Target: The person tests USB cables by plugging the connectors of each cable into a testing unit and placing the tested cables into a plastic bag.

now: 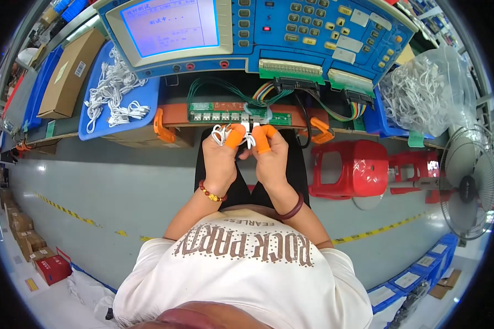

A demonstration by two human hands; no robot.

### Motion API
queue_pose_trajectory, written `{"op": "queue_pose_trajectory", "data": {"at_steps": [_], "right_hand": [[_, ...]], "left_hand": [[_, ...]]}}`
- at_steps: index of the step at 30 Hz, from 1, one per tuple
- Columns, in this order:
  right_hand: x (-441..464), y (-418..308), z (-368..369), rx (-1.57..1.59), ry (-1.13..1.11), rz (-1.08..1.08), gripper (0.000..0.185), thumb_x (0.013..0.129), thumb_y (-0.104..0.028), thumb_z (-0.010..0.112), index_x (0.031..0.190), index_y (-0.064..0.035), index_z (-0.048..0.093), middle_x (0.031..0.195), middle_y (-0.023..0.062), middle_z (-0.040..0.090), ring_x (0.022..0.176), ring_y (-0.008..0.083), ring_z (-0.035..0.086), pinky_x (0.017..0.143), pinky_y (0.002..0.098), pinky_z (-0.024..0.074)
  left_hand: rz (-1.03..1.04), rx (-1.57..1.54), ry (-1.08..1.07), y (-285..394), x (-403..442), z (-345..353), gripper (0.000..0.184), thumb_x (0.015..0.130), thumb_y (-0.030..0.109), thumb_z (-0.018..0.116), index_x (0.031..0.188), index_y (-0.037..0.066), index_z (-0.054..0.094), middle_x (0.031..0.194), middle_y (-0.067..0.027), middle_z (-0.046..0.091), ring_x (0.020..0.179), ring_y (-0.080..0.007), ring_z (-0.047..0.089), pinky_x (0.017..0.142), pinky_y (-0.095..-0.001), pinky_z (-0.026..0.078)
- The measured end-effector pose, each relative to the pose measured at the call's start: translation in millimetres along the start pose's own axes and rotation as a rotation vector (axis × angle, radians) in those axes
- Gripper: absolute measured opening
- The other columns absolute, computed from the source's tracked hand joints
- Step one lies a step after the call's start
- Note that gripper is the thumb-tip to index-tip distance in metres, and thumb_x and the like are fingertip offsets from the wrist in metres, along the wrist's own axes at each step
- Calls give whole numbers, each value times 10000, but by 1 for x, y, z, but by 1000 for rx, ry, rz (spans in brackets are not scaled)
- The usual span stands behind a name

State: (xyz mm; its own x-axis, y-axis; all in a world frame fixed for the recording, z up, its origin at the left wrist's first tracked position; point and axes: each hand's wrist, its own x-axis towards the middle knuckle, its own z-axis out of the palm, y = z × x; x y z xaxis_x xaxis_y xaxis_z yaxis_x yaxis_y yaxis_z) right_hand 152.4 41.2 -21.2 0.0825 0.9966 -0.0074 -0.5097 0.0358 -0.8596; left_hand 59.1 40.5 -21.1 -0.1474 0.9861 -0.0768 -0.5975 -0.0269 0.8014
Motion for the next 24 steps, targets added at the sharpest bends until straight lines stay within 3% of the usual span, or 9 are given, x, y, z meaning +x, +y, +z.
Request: {"op": "queue_pose_trajectory", "data": {"at_steps": [13,19,24], "right_hand": [[0,0,-2,7,-34,-16,179,906,-174,544,852,-5,570,663,10,521,504,57,436,459,222,453],[-2,-4,10,1,63,18,187,898,-174,558,876,10,576,686,17,540,510,58,448,439,219,454],[-1,-5,8,-65,66,39,189,901,-171,546,863,12,570,708,39,568,545,78,513,444,216,453]], "left_hand": [[-25,-58,-25,5,-1,3,63,840,47,610,878,3,636,783,-19,630,655,-47,542,498,-184,392],[7,-12,-18,8,-2,7,57,850,55,595,866,9,625,776,-15,617,632,-51,531,462,-185,373],[-27,57,-21,13,-6,7,51,846,67,595,850,16,603,739,1,592,609,-45,507,449,-188,361]]}}
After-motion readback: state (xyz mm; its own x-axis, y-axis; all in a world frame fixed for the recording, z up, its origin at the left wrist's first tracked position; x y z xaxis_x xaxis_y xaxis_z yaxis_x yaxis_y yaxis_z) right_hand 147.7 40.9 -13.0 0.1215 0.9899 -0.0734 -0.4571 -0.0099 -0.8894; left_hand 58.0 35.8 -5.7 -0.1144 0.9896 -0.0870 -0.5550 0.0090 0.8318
